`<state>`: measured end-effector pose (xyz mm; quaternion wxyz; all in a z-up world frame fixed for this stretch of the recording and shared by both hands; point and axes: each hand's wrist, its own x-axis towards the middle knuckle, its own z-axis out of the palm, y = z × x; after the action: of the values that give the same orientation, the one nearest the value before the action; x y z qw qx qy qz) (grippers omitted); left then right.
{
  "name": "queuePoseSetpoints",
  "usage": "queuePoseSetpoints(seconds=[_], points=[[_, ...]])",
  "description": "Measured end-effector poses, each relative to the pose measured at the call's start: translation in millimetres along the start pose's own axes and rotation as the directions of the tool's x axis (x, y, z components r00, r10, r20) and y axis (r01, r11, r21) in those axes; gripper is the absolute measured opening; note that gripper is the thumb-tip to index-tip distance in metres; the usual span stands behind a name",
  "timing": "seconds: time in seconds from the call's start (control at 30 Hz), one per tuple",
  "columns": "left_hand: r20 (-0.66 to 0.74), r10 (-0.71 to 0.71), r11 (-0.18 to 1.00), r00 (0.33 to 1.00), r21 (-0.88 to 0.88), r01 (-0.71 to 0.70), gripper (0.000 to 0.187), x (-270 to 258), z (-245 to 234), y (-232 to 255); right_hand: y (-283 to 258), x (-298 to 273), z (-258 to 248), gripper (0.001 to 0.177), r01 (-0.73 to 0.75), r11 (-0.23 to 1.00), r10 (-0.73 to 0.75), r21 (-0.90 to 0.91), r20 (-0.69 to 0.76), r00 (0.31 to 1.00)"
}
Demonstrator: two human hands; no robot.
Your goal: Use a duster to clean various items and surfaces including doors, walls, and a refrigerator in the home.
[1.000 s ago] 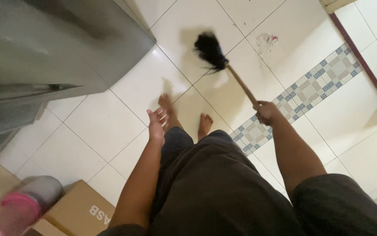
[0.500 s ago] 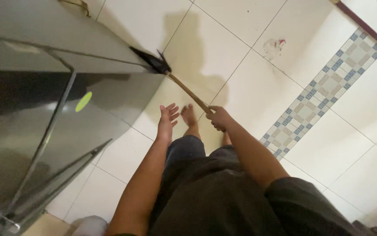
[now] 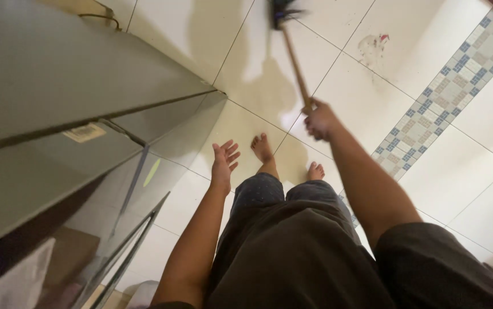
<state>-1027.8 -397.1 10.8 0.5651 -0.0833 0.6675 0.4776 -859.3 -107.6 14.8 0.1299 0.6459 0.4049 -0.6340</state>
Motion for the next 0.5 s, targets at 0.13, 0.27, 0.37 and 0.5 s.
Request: queuePoseSetpoints(seconds=[0.13, 0.27, 0.37, 0.5], points=[[0.006, -0.016, 1.000, 1.000, -0.001, 0.016, 0.091, 8.1, -11.6, -0.6, 28.3, 16.9, 64.9, 0.056, -0.008, 0.998, -0.010, 0.062, 0.282, 0.959], [-0.005, 0.007, 1.000, 1.000, -0.003, -0.007, 0.091, 5.0, -17.6, 0.8, 46.4, 51.0, 126.7, 0.053, 0.195, 0.907, -0.120, -0.374, 0.216, 0.969], [-0.038, -0.008, 1.000, 0.999, -0.015, 0.007, 0.091, 10.1, -20.2, 7.5, 64.8, 99.6, 130.7, 0.045, 0.317, 0.943, -0.291, -0.105, 0.206, 0.934], [-0.061, -0.037, 0.998, 0.997, -0.046, 0.034, 0.090, -5.3, -18.5, 21.1, 113.1, 191.2, 44.4, 0.038, 0.395, 0.873, -0.438, 0.286, 0.105, 0.893]])
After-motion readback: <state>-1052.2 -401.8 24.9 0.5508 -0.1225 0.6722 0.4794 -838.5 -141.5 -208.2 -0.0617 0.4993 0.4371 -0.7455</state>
